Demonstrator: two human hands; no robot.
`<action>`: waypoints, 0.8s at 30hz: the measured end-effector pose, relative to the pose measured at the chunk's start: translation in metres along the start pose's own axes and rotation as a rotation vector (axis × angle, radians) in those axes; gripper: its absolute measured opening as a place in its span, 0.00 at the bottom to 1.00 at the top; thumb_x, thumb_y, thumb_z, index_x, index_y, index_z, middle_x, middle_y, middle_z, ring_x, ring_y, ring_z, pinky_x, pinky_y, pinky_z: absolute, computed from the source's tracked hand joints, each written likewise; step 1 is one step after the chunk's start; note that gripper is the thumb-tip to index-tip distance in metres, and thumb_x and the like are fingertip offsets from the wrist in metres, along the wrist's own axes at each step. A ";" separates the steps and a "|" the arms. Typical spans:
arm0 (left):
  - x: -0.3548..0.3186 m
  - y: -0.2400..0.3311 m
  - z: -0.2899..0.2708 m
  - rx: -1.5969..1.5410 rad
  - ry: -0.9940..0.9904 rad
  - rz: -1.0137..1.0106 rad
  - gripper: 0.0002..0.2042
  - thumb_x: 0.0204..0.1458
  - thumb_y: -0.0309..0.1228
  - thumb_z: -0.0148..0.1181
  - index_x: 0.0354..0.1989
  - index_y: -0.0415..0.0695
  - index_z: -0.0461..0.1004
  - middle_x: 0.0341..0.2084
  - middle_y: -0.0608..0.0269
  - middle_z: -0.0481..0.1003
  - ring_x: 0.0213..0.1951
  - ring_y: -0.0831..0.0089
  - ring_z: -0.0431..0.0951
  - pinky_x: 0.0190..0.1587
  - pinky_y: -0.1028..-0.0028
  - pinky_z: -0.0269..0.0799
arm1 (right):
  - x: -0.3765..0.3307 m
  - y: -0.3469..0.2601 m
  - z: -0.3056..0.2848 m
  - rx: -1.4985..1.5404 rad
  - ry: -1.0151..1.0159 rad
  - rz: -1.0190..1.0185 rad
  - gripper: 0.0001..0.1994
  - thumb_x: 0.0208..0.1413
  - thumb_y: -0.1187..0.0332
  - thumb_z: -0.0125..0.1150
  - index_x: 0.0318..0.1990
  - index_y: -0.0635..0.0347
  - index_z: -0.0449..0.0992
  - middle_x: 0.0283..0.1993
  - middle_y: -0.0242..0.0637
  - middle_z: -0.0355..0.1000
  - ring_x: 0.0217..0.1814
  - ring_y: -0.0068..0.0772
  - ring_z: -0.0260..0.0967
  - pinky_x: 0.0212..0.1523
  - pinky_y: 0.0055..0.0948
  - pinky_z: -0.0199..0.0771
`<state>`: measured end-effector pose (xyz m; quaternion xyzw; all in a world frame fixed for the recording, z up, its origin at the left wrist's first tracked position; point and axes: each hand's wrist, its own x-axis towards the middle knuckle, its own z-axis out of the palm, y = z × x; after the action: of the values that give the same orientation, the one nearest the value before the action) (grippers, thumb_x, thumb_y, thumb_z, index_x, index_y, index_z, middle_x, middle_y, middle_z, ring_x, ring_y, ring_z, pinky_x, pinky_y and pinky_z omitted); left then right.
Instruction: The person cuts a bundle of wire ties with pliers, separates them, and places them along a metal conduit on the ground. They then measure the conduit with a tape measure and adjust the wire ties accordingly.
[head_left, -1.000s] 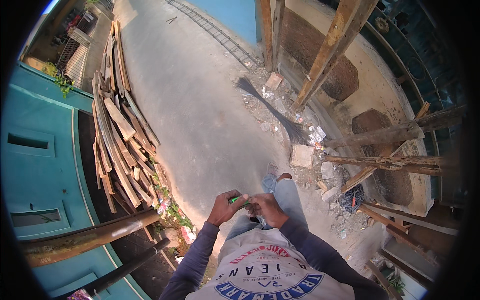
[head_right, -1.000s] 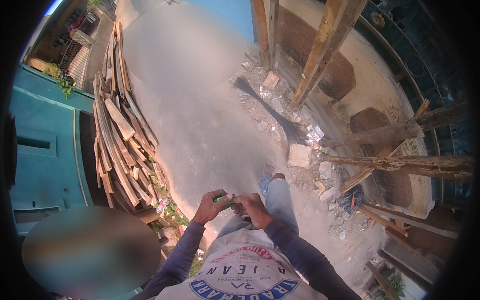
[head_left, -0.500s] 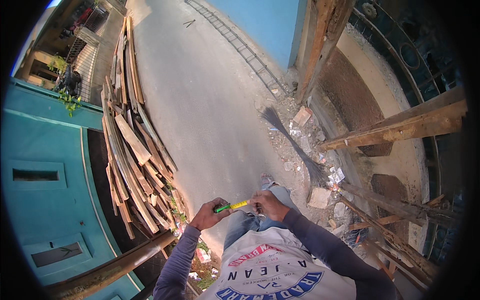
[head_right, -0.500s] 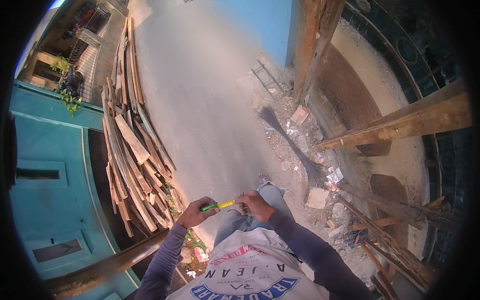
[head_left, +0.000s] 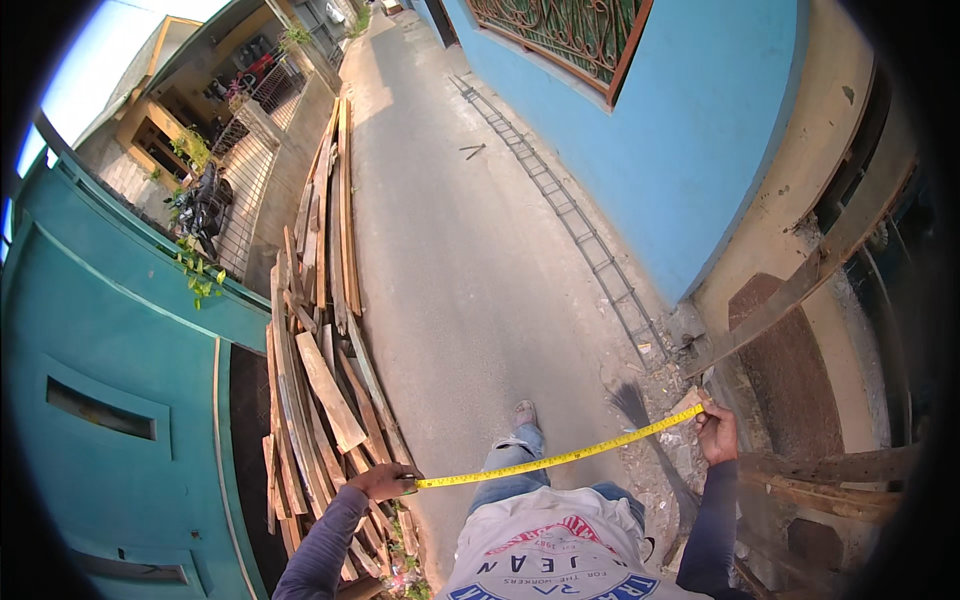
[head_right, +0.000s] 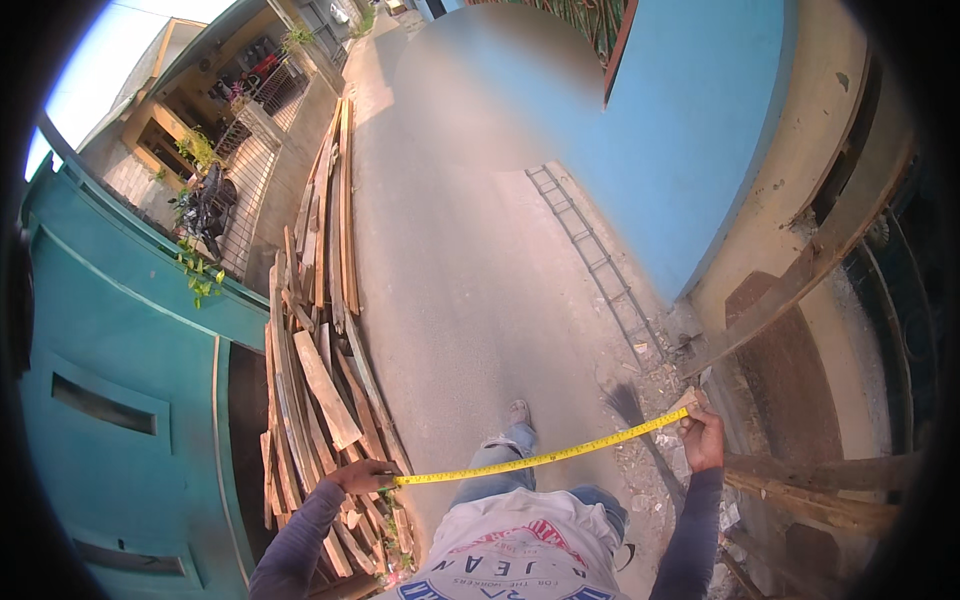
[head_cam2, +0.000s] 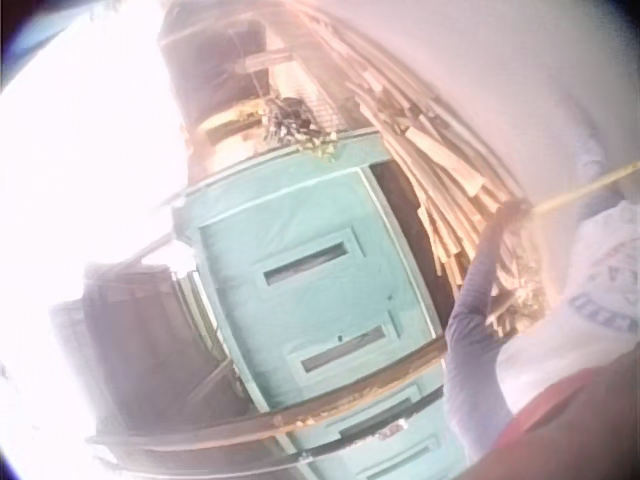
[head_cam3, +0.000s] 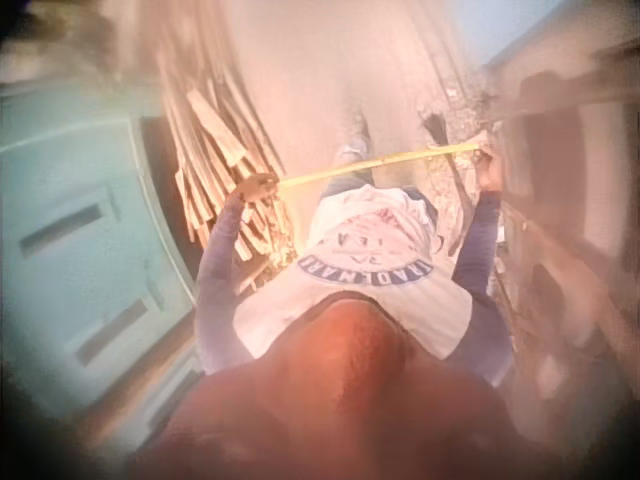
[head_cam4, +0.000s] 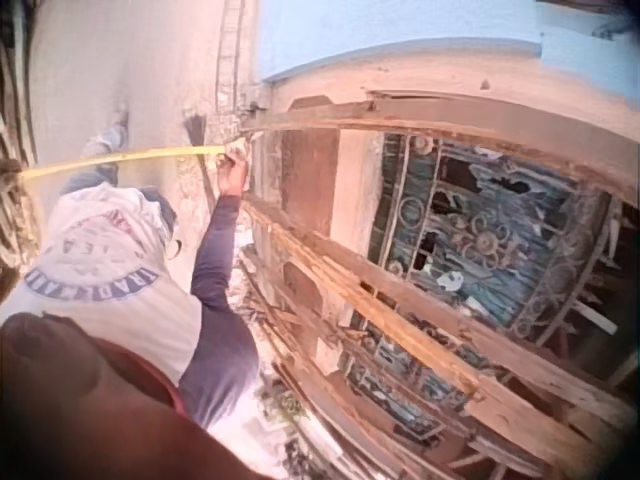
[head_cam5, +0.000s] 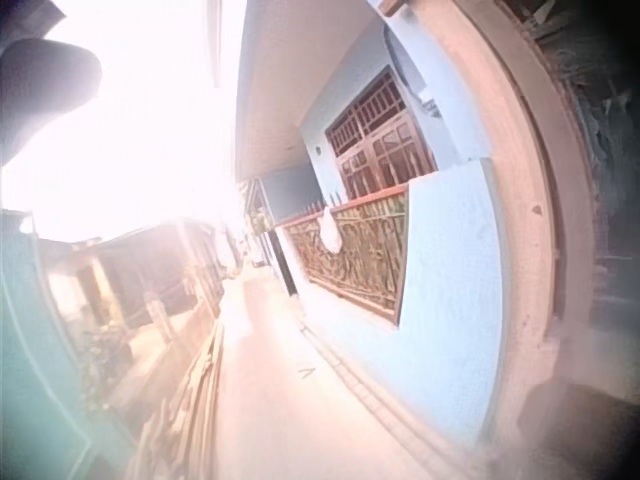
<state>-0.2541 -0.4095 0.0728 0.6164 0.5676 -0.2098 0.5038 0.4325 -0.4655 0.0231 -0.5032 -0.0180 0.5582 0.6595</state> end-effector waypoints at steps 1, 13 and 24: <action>0.035 0.026 -0.039 0.151 0.047 0.054 0.18 0.64 0.45 0.56 0.57 0.55 0.82 0.39 0.58 0.85 0.40 0.65 0.83 0.48 0.66 0.76 | 0.034 0.001 -0.019 0.038 0.028 0.013 0.07 0.57 0.69 0.67 0.41 0.56 0.77 0.43 0.35 0.80 0.29 0.19 0.66 0.30 0.22 0.69; 0.328 0.258 -0.362 0.647 0.152 0.416 0.11 0.59 0.39 0.56 0.43 0.56 0.84 0.37 0.56 0.85 0.42 0.50 0.86 0.46 0.51 0.80 | 0.219 0.108 0.096 0.419 0.602 -0.140 0.09 0.67 0.65 0.62 0.50 0.56 0.75 0.42 0.33 0.76 0.39 0.23 0.73 0.36 0.24 0.79; 0.517 0.395 -0.580 0.791 0.092 0.220 0.13 0.55 0.45 0.62 0.44 0.60 0.87 0.41 0.60 0.85 0.47 0.54 0.86 0.50 0.55 0.79 | 0.491 0.123 0.254 0.311 0.634 0.075 0.12 0.66 0.65 0.59 0.53 0.55 0.75 0.44 0.31 0.74 0.40 0.24 0.71 0.39 0.24 0.75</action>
<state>0.0626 0.4013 0.0295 0.8281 0.3959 -0.3291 0.2217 0.3804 0.0525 -0.1999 -0.5453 0.2914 0.3940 0.6801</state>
